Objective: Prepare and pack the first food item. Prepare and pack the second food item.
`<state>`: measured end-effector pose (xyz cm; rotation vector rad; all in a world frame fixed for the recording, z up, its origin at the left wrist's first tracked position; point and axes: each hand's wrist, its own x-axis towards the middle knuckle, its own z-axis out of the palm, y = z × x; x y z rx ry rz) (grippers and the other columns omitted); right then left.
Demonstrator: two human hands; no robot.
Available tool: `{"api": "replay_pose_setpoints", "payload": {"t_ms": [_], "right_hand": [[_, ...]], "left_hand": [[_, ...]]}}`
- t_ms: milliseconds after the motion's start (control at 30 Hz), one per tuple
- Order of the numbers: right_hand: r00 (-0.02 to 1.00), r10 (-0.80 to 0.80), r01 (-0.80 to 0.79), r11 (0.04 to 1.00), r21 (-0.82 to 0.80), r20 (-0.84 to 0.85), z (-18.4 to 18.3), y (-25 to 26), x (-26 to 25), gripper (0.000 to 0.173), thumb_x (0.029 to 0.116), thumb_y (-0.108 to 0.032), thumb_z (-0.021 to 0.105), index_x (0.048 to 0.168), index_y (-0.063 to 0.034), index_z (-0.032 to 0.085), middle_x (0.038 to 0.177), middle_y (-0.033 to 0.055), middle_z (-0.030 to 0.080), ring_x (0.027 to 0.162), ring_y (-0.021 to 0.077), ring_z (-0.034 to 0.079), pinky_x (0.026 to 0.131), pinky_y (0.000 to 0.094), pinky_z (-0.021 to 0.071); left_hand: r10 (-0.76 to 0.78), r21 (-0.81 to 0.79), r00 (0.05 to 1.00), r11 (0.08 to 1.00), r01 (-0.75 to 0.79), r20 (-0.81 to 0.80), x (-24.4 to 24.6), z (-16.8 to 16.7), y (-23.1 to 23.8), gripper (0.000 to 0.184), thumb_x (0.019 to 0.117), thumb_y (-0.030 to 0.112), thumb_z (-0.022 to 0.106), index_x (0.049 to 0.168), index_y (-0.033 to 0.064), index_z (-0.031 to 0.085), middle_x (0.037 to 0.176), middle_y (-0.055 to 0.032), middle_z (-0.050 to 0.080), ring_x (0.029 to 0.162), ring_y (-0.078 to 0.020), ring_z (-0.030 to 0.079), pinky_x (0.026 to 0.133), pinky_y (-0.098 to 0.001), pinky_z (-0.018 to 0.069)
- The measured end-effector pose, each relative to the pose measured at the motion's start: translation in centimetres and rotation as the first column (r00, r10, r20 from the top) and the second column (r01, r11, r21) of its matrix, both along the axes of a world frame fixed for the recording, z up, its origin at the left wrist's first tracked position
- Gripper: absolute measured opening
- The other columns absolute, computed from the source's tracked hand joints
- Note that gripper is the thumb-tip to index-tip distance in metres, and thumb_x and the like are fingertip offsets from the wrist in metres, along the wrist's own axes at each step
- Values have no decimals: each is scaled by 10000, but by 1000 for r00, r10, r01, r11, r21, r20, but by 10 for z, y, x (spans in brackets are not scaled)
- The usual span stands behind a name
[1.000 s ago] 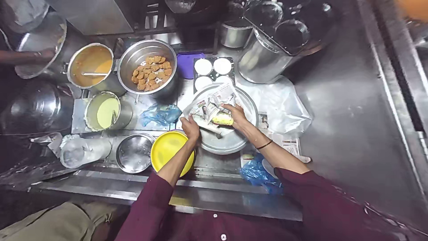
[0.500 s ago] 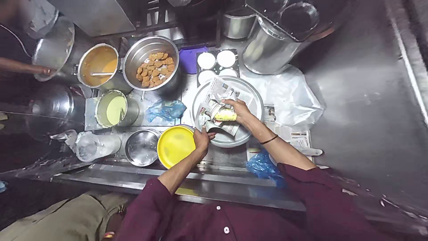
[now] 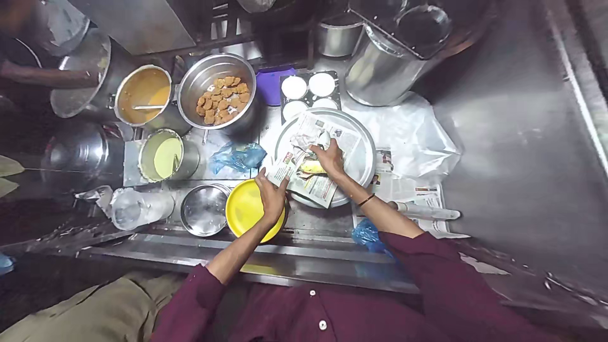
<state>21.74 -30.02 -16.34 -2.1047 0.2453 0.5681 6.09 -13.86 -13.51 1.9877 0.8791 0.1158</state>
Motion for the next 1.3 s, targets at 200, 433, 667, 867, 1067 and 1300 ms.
{"api": "replay_pose_setpoints", "payload": {"t_ms": [200,433,667,867,1067,1300], "right_hand": [[998,36,-30,992,-119,50,-6,9,1,834,855,-654,693,1427,-80,497,1300,248,604,1144,446,619,868,682,516],[972,141,-77,947,-311,188,-24,-4,13,897,821,-766,641,1370,-60,568,1336,250,569,1236,449,548,1013,667,442],[970,166,-110,952,-287,179,-24,-7,16,693,874,-230,765,1464,-66,441,1332,329,541,1202,522,558,959,688,474],[990,142,-144,977,-156,-26,-14,-17,38,702,846,-376,760,1440,-99,508,1365,301,533,1198,479,572,951,678,492],[771,414,-325,910,-259,485,-4,-21,99,317,1002,-251,618,1272,-92,671,1321,199,604,1210,405,587,992,624,496],[769,614,-575,786,-228,177,-7,40,157,621,708,-363,913,1203,-92,653,1032,210,712,958,421,687,814,693,530]], "left_hand": [[-951,483,248,133,866,-183,4,-30,-23,631,877,433,776,1420,177,580,1511,-55,534,1456,-271,429,1203,-555,334],[-942,472,334,295,831,0,6,-45,-23,193,1037,130,525,1067,89,711,1150,-73,714,1070,-227,691,905,-383,585],[-836,658,533,476,584,132,115,-14,-19,221,1017,97,562,1182,71,707,1447,-78,589,1445,-253,449,1224,-458,346],[-743,496,669,594,633,36,150,-39,-12,264,1049,233,540,1242,100,663,1144,-83,705,1154,-239,648,1074,-445,491],[-705,459,709,639,617,29,151,-41,-11,233,1049,254,524,1158,127,686,1067,-51,716,1106,-218,662,1017,-430,524],[-653,531,746,681,504,130,152,-57,-16,144,994,193,617,1020,107,730,963,13,740,1046,-112,681,1238,-442,308]]}}
